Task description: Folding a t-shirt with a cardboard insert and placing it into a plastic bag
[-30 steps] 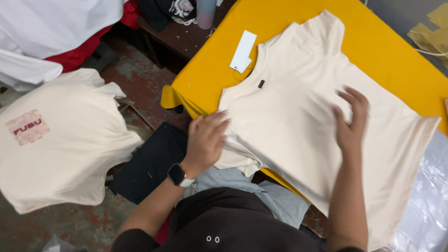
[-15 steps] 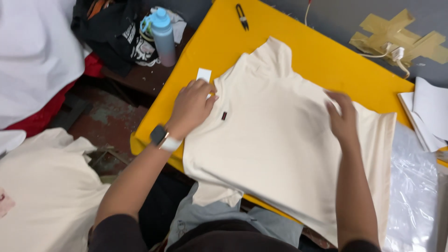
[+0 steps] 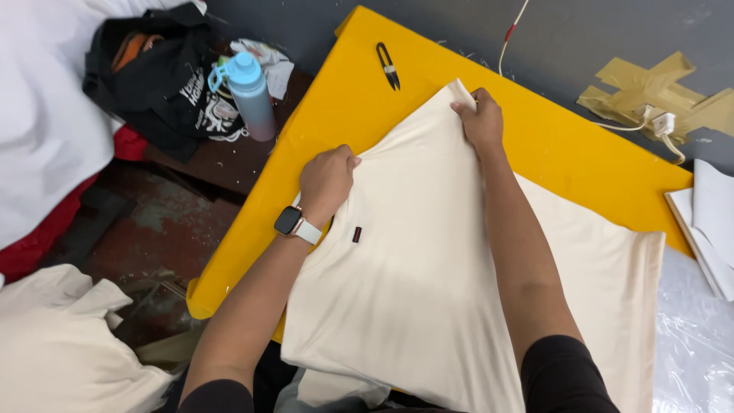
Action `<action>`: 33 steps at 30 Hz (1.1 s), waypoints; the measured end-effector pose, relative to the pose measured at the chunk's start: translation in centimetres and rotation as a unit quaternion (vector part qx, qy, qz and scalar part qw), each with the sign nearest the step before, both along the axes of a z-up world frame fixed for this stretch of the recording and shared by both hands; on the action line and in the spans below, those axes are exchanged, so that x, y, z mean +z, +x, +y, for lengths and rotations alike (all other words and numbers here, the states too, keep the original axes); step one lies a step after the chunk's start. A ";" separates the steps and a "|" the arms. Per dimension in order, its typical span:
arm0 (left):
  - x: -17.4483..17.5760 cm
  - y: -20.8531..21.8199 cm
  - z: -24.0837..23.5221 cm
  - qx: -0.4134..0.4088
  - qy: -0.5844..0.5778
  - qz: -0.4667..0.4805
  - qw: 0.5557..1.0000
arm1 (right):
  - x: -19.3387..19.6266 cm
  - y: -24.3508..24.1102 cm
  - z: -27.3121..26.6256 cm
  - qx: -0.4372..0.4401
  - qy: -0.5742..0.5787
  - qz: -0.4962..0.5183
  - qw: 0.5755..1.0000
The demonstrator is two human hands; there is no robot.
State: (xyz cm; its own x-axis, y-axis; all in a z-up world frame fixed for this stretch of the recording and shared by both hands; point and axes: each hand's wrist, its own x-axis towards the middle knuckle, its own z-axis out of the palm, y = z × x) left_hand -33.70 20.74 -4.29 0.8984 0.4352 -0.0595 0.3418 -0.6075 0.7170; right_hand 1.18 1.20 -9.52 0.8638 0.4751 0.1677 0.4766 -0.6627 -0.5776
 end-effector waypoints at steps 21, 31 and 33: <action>-1.0 1.6 0.4 0.025 0.256 -0.018 0.966 | 4.0 1.6 -8.6 -0.100 0.021 0.170 0.980; -5.5 17.0 -3.7 -0.231 0.250 -0.107 0.934 | 2.5 2.6 -12.5 0.106 0.140 0.005 0.984; -6.7 17.5 -3.1 -0.210 0.282 -0.145 0.925 | 3.5 4.8 -20.4 0.077 0.225 -0.052 0.970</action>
